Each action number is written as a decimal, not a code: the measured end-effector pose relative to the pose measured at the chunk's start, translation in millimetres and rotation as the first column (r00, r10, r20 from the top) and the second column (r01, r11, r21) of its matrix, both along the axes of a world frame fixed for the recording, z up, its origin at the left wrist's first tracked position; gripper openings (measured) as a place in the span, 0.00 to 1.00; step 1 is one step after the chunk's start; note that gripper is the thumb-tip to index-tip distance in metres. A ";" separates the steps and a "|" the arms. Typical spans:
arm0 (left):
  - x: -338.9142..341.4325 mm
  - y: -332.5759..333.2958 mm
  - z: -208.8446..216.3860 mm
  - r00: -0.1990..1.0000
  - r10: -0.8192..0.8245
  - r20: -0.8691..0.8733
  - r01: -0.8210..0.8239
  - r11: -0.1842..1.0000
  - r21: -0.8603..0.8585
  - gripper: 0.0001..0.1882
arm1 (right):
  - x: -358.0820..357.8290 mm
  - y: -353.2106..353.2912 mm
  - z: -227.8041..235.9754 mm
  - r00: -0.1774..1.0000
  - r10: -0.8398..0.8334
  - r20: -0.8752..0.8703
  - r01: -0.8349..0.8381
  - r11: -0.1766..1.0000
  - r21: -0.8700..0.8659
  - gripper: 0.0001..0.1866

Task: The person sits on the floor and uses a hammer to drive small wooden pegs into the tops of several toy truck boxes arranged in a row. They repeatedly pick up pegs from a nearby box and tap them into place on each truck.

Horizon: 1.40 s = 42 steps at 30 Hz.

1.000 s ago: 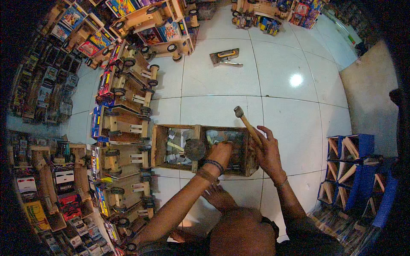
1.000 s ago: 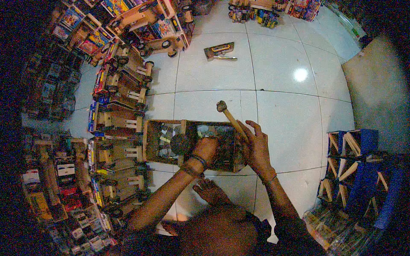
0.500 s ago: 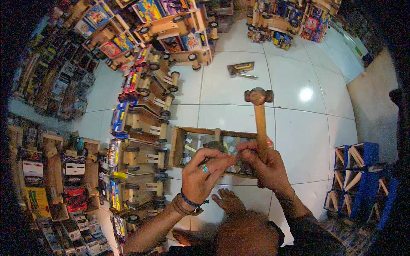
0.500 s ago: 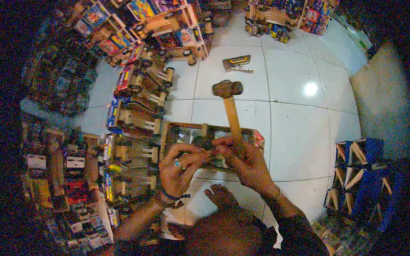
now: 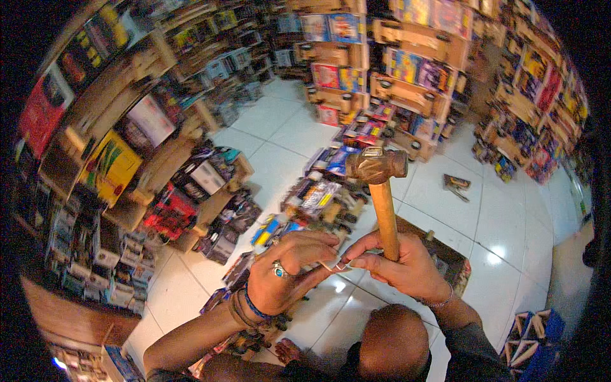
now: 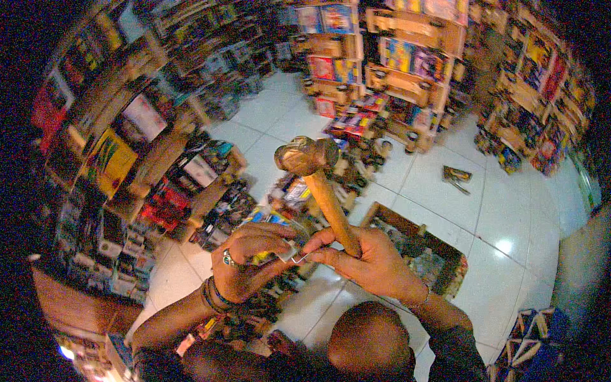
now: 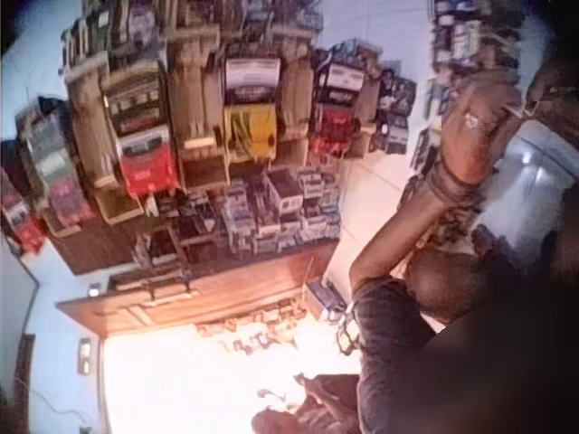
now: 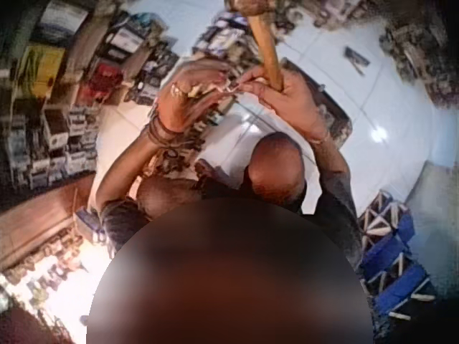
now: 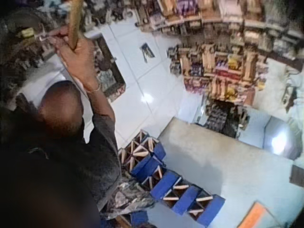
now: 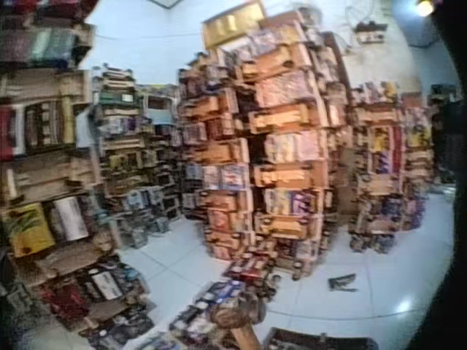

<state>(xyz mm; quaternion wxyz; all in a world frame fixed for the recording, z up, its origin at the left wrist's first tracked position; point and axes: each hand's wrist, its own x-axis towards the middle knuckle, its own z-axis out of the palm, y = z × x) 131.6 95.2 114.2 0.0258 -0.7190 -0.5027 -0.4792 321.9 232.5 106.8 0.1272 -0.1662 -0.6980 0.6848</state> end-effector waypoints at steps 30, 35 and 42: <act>-115.3 -183.2 -107.2 0.464 0.599 0.653 0.113 0.691 -0.714 0.11 | -71.0 -90.7 -67.5 0.943 -0.100 0.317 0.001 0.955 0.298 0.13; -118.0 -183.5 -106.8 0.501 0.588 0.635 0.091 0.693 -0.715 0.11 | -75.1 -87.8 -74.9 0.941 -0.005 0.337 -0.089 0.961 0.263 0.14; -117.6 -184.0 -108.7 0.516 0.616 0.595 0.087 0.654 -0.752 0.12 | -83.9 -87.9 -82.8 0.933 0.024 0.358 -0.100 0.976 0.195 0.14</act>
